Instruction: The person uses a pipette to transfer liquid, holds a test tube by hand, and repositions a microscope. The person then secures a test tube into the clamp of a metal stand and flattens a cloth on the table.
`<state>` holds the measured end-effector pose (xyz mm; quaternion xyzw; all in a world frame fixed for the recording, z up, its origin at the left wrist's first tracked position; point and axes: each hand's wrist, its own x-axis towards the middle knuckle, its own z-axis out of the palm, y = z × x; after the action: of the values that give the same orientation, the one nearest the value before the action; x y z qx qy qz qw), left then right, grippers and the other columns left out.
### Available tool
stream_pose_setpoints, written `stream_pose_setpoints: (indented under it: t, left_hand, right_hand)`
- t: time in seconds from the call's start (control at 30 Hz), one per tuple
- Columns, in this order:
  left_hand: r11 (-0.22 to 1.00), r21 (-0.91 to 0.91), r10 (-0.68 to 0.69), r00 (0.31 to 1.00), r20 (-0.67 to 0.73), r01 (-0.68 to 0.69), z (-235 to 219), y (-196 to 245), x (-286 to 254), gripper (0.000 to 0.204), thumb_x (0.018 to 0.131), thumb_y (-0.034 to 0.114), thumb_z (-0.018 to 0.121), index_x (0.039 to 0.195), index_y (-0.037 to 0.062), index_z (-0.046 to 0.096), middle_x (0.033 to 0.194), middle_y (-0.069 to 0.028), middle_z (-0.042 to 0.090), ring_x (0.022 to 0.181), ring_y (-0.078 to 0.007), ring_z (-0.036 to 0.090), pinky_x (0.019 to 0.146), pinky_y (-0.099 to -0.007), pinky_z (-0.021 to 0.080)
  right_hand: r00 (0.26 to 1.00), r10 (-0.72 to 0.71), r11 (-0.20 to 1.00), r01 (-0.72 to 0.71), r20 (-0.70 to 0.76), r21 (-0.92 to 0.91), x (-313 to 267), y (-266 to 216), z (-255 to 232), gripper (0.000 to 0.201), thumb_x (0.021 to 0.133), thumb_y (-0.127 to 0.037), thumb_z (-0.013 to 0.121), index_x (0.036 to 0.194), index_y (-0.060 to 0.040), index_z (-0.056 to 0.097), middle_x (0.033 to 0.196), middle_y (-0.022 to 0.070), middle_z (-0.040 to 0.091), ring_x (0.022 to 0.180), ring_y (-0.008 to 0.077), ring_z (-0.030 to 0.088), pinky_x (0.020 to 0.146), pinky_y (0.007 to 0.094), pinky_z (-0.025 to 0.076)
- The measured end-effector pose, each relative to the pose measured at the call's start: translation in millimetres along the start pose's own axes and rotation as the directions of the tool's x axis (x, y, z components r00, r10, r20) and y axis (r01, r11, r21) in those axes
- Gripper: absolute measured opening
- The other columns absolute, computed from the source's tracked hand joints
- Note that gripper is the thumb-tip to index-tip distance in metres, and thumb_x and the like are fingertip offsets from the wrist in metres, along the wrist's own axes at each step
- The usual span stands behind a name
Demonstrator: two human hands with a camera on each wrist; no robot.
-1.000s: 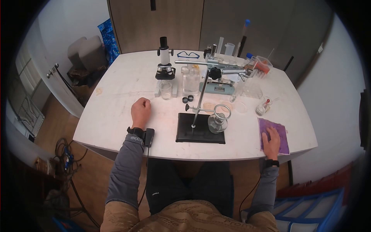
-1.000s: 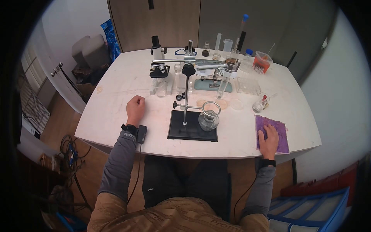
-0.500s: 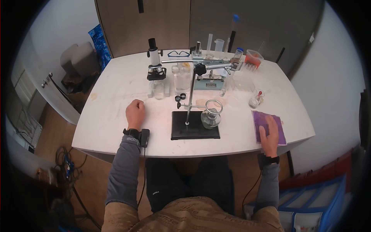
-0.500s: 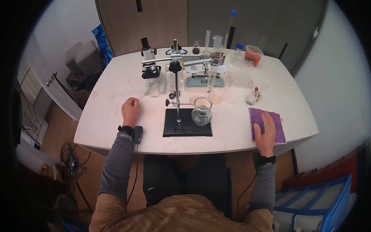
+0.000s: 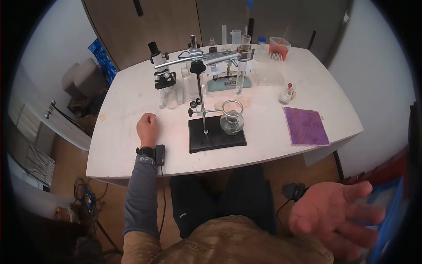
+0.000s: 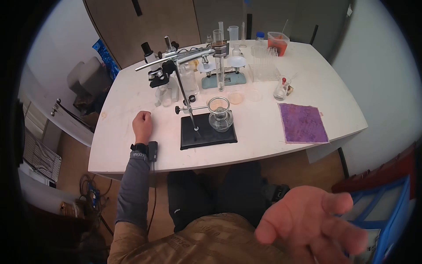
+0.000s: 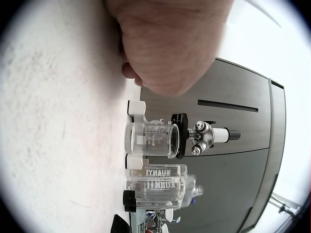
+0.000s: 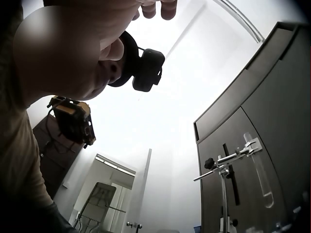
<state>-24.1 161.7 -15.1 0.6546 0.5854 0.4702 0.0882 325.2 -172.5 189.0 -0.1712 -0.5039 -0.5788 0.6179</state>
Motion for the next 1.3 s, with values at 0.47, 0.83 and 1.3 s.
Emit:
stream_pose_setpoints:
  t: [0.47, 0.83, 1.3]
  left_hand:
    - [0.999, -0.015, -0.050, 0.998, 0.040, 0.051, 0, -3, 3, 0.024, 0.098, 0.021, 0.063, 0.100, 0.0014, 0.078, 0.078, -0.0097, 0.074, 0.070, -0.0173, 0.067, 0.070, -0.0342, 0.054]
    - [0.999, -0.019, -0.028, 0.999, 0.018, 0.029, 5, -12, 5, 0.022, 0.097, 0.020, 0.064, 0.099, 0.0040, 0.078, 0.076, -0.0112, 0.073, 0.068, -0.0210, 0.068, 0.069, -0.0361, 0.054]
    - [1.000, -0.001, -0.022, 0.999, 0.033, 0.022, 2, -5, 3, 0.025, 0.098, 0.022, 0.064, 0.100, 0.0022, 0.078, 0.077, -0.0097, 0.074, 0.068, -0.0174, 0.066, 0.068, -0.0341, 0.053]
  right_hand:
    - [0.987, -0.072, 0.948, 0.114, -0.147, 0.298, -1, -31, -61, 0.069, 0.100, -0.060, 0.060, 0.145, -0.0080, 0.057, 0.151, 0.0068, 0.055, 0.132, 0.0236, 0.055, 0.121, 0.0434, 0.039]
    - [0.968, 0.058, 0.810, 0.098, -0.244, 0.578, 2, -29, -20, 0.072, 0.095, -0.066, 0.067, 0.146, -0.0158, 0.058, 0.154, -0.0024, 0.054, 0.140, 0.0169, 0.050, 0.121, 0.0406, 0.040]
    - [0.983, 0.032, 0.822, 0.075, -0.178, 0.564, 7, -14, -22, 0.055, 0.098, -0.054, 0.069, 0.141, -0.0200, 0.060, 0.146, -0.0021, 0.058, 0.130, 0.0155, 0.057, 0.111, 0.0365, 0.048]
